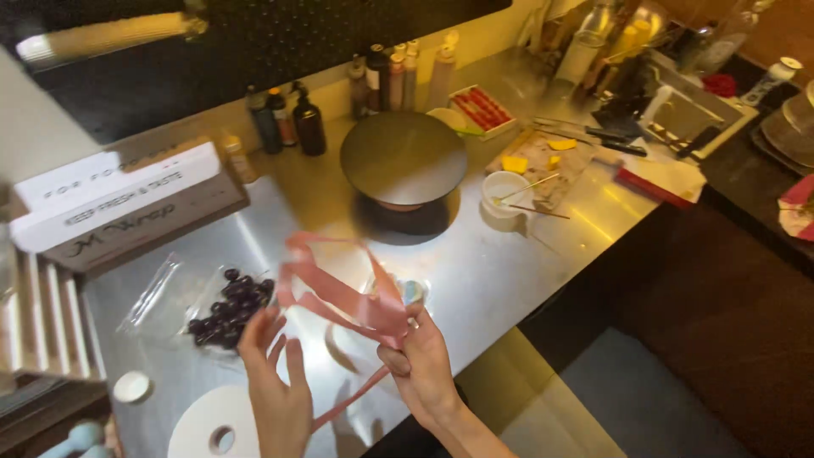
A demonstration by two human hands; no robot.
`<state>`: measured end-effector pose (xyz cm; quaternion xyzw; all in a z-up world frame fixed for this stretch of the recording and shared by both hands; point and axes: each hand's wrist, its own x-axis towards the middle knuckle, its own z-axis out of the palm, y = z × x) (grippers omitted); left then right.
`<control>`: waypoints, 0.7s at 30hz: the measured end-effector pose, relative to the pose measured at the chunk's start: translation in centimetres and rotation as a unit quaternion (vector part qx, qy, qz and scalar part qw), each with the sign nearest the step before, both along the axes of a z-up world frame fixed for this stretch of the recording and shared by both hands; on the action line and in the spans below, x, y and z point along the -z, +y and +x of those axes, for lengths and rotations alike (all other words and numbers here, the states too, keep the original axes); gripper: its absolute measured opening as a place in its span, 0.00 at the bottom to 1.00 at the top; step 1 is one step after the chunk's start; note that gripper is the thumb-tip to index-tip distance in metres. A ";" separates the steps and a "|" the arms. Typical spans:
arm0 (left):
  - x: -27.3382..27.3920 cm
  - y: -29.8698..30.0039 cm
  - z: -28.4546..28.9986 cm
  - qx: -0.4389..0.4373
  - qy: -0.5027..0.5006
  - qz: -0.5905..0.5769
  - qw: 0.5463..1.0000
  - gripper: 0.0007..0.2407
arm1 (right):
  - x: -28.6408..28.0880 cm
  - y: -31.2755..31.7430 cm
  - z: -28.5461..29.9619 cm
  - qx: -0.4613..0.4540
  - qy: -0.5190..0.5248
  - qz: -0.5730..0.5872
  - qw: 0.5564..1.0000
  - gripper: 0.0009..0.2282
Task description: Tying a pink ribbon into a bow around a plastic container of assorted treats.
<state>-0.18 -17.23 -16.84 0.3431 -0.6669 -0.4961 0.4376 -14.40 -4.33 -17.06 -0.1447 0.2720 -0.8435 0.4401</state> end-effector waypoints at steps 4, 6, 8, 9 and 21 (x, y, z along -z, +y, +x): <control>9.3 3.9 -1.1 0.088 -0.074 -0.066 0.991 0.15 | -1.5 1.0 -4.1 0.028 -0.007 0.045 0.999 0.07; 11.3 5.0 -2.5 0.113 -0.090 -0.096 0.985 0.15 | -2.6 0.5 -6.5 0.012 -0.016 0.079 0.997 0.07; 9.9 7.5 -3.7 0.065 -0.107 -0.103 0.987 0.19 | -3.3 0.0 -8.6 0.003 -0.059 0.119 0.991 0.07; 7.5 8.5 -4.9 0.037 -0.117 -0.096 0.988 0.19 | -2.2 -0.2 -10.0 -0.026 -0.063 0.124 0.990 0.07; 0.8 13.3 -12.6 -0.095 -0.099 0.093 0.986 0.05 | 2.3 -4.1 -24.1 -0.123 -0.122 -0.017 0.985 0.04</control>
